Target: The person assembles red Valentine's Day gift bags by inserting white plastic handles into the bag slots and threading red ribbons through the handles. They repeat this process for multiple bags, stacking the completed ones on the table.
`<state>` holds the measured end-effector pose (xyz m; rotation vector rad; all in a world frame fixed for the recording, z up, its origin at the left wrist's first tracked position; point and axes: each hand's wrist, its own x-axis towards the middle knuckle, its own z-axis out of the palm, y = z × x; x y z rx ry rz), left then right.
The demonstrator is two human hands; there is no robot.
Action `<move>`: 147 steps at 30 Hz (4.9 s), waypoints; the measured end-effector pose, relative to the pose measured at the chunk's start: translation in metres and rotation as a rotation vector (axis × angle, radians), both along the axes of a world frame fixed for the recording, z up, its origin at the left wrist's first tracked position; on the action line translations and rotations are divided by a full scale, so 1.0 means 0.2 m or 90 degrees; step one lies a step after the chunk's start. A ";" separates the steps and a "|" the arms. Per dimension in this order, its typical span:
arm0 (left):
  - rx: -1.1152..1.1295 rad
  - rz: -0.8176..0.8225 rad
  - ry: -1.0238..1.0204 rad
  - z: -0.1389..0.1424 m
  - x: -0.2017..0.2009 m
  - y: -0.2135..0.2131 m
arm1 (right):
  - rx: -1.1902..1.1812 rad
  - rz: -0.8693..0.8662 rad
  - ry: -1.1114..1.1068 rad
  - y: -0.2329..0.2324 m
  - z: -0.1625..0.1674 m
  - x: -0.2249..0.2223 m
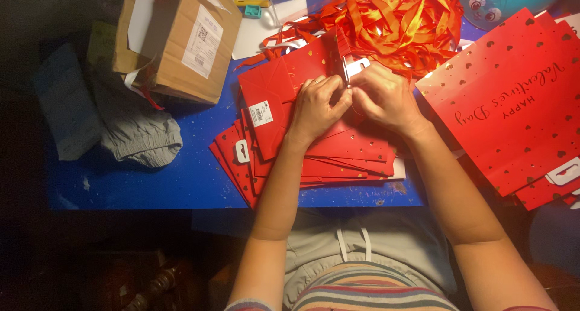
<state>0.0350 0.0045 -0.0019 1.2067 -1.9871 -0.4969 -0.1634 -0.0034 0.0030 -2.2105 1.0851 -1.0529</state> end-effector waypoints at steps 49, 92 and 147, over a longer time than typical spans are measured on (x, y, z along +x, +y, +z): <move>0.015 0.015 0.005 0.01 -0.02 0.01 | 0.041 -0.033 0.034 -0.02 -0.09 -0.02; 0.140 -0.004 0.145 0.03 0.01 -0.01 | 0.041 0.016 -0.009 -0.01 -0.03 -0.03; 0.209 -0.008 0.202 0.03 0.04 0.00 | 0.049 -0.040 0.048 -0.02 -0.09 -0.03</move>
